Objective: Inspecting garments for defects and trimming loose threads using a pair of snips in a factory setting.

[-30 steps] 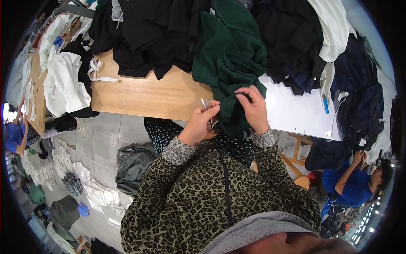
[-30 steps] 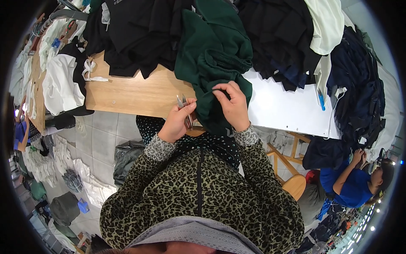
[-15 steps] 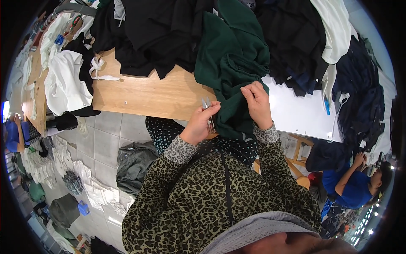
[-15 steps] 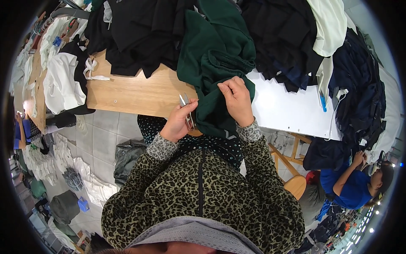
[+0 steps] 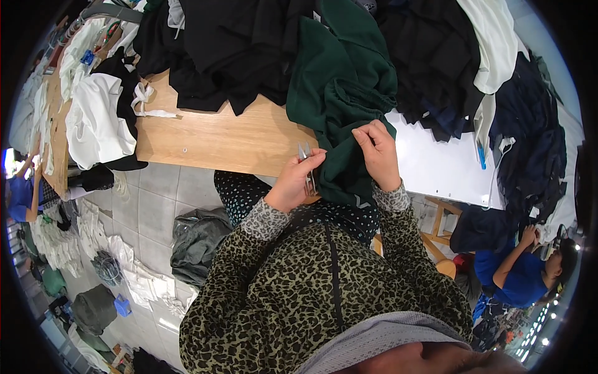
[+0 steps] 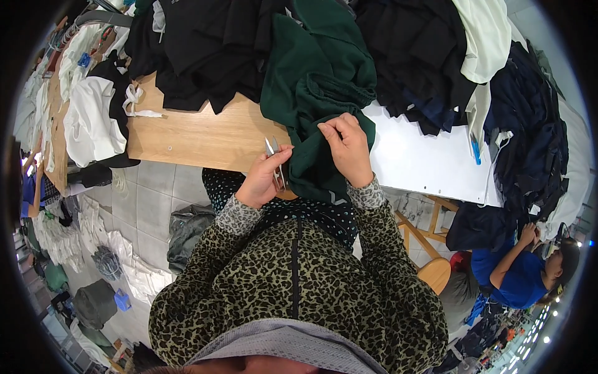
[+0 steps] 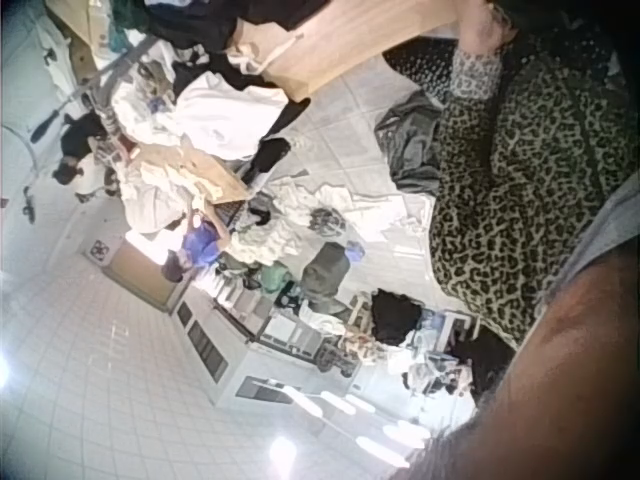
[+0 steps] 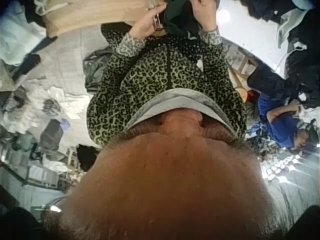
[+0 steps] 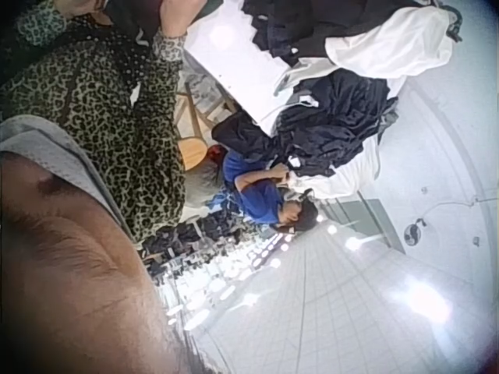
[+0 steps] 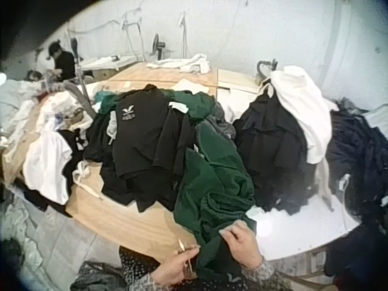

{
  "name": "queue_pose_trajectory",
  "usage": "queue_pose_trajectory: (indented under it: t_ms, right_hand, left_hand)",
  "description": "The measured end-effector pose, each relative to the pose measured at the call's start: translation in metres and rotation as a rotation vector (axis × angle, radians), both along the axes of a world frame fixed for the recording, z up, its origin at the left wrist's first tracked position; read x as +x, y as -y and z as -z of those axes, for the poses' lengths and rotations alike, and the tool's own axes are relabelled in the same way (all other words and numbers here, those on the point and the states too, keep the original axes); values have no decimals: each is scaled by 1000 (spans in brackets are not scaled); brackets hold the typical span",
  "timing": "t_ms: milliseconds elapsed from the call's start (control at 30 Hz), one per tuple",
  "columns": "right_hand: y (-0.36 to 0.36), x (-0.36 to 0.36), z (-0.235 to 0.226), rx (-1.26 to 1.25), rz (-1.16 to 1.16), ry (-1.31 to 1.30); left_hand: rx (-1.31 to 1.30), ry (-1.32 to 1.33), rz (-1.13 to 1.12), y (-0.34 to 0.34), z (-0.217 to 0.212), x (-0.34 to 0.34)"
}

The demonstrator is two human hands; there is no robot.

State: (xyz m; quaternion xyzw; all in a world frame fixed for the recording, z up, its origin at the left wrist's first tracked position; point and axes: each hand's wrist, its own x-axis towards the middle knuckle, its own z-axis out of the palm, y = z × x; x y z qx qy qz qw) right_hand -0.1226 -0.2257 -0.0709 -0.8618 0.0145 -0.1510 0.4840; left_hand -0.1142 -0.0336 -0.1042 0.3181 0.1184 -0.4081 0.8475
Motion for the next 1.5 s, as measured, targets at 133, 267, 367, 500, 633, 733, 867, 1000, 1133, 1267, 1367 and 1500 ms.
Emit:
queue_pose_trajectory:
  t_ms: [133,267,367,500,633,733,867,1000,1133,1267,1367,1500]
  right_hand:
    - [-11,2,-5,9,-48,-3]
    - [-19,-1,-9,173,-79,-53]
    - [-14,-12,8,393,-25,-162]
    - [-22,-33,17,725,1,-430]
    - [-40,-42,13,956,62,-490]
    - [-40,-40,15,905,30,-470]
    - [-44,-38,17,863,1,-409]
    - [-48,-34,4,1011,24,-556]
    - [-48,-35,18,925,-107,-554]
    - [-55,-39,21,927,-106,-352]
    - [-57,-41,23,706,-60,-142]
    - [-58,-42,23,606,12,-44]
  left_hand:
    - [122,185,60,3,3,0]
    - [72,162,18,0,2,0]
    - [-50,-47,-81,-3,-6,2]
    - [-113,-106,-82,-7,0,1]
    - [-111,-143,-103,-5,-4,0]
    - [-84,-96,-111,-1,-5,-3]
    - [38,49,-109,-1,-8,-5]
    - [121,86,-136,1,-10,-8]
    - [199,207,-140,1,-1,-12]
    - [214,289,-175,0,4,-13]
    - [105,188,-251,7,-13,-14]
    - [112,9,-321,15,-25,-14]
